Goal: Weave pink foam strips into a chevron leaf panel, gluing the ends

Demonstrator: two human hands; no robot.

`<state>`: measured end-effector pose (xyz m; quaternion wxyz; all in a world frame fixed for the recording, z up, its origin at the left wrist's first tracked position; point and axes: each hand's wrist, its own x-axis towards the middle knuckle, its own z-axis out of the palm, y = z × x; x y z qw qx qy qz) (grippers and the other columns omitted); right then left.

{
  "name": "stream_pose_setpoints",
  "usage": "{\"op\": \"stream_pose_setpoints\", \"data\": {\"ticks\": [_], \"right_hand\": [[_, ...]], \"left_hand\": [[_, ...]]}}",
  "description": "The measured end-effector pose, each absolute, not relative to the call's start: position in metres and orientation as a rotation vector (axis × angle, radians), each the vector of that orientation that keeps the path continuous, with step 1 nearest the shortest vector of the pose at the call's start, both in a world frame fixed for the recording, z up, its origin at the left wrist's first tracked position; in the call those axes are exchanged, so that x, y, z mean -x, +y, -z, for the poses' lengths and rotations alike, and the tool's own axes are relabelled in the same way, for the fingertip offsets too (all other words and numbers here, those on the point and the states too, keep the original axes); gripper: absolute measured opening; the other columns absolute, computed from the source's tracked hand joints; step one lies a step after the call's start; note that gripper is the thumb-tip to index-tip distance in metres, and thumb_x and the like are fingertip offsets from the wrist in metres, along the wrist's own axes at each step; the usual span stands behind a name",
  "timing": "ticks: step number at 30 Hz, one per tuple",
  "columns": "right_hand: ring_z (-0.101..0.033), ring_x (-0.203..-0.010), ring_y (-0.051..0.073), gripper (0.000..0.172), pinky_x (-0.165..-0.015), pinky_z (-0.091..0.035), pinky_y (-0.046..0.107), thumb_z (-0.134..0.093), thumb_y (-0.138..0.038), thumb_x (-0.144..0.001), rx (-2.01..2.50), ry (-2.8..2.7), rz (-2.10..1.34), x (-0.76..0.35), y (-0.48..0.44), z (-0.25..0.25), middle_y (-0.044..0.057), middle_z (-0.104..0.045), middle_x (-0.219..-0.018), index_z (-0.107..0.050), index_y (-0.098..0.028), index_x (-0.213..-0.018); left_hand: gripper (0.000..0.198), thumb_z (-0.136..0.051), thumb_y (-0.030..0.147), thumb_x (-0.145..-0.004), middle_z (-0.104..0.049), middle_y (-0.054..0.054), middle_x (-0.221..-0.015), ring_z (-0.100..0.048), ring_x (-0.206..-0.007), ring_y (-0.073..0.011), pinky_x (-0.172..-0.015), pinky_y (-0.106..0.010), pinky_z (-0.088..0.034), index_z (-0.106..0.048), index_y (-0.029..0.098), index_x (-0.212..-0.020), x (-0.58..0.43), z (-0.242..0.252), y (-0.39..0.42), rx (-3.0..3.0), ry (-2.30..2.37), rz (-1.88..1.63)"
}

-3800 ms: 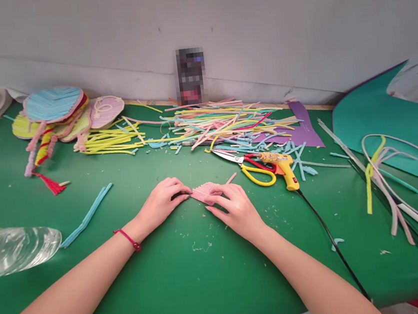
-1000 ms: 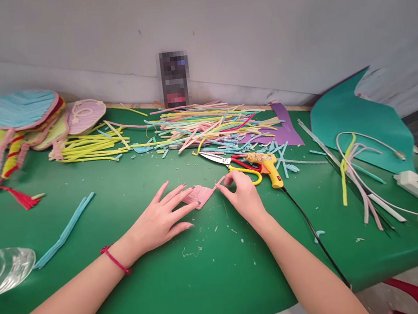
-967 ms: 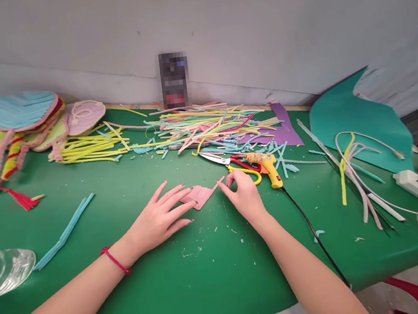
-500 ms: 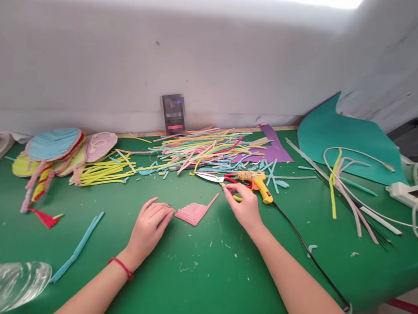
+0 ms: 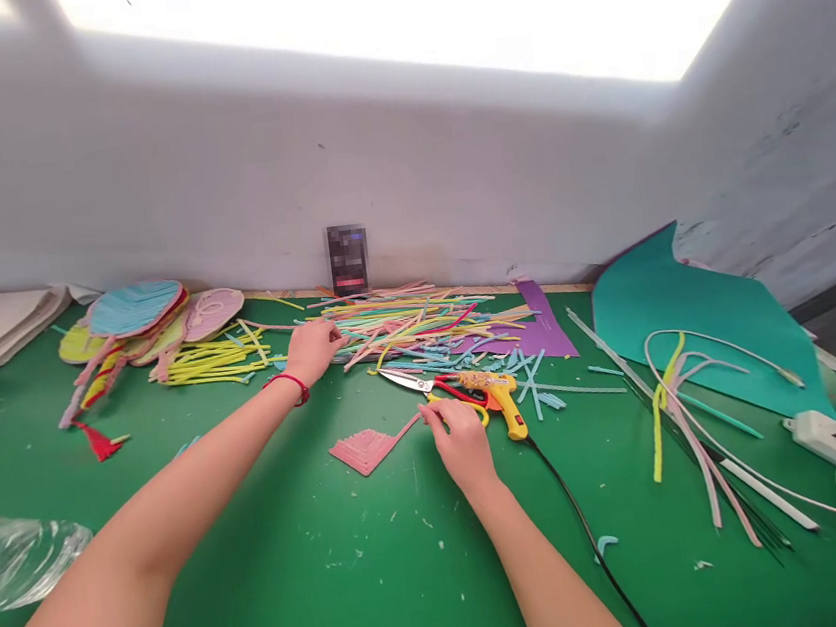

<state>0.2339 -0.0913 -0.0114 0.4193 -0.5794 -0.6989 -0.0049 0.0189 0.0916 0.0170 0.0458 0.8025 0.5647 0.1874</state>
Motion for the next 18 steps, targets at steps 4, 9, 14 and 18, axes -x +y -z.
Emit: {"op": "stream_pose_setpoints", "data": {"ticks": [4, 9, 14, 18], "right_hand": [[-0.060, -0.067, 0.017, 0.027, -0.067, -0.044, 0.030, -0.045, -0.030, -0.096, 1.459, -1.751, 0.044, -0.2344, -0.0927, 0.0088, 0.003, -0.065, -0.068, -0.060, -0.020, -0.076], [-0.060, -0.068, 0.017, 0.026, -0.068, -0.043, 0.031, -0.046, -0.029, -0.095, 1.465, -1.739, 0.008, -0.2330, -0.0933, 0.0082, 0.002, -0.064, -0.068, -0.059, -0.020, -0.075], [-0.060, -0.067, 0.017, 0.029, -0.068, -0.043, 0.030, -0.044, -0.032, -0.096, 1.466, -1.734, -0.014, -0.2328, -0.0929, 0.0086, 0.002, -0.064, -0.068, -0.059, -0.020, -0.074], [-0.059, -0.066, 0.015, 0.032, -0.068, -0.042, 0.028, -0.042, -0.033, -0.096, 1.482, -1.725, -0.030, -0.2332, -0.0925, 0.0089, 0.002, -0.064, -0.068, -0.059, -0.019, -0.073]], "left_hand": [[0.019, -0.060, 0.034, -0.080, -0.071, -0.006, -0.081, -0.062, -0.080, -0.0228, -0.071, -0.030, -0.036, -0.066, 0.018, -0.071, -0.0196, -0.0131, 0.1017, -2.441, 1.747, -0.435], [0.019, -0.052, 0.030, -0.084, -0.069, -0.009, -0.099, -0.060, -0.092, -0.0247, -0.075, -0.032, -0.036, -0.068, 0.018, -0.083, -0.0181, -0.0162, 0.1025, -2.464, 1.806, -0.394], [0.022, -0.053, 0.035, -0.083, -0.070, -0.010, -0.094, -0.061, -0.089, -0.0241, -0.072, -0.029, -0.038, -0.068, 0.018, -0.082, -0.0133, -0.0133, 0.1035, -2.418, 1.860, -0.350], [0.017, -0.061, 0.034, -0.076, -0.071, -0.007, -0.084, -0.063, -0.081, -0.0229, -0.067, -0.027, -0.039, -0.067, 0.019, -0.072, -0.0110, -0.0099, 0.1022, -2.379, 1.839, -0.349]]}}
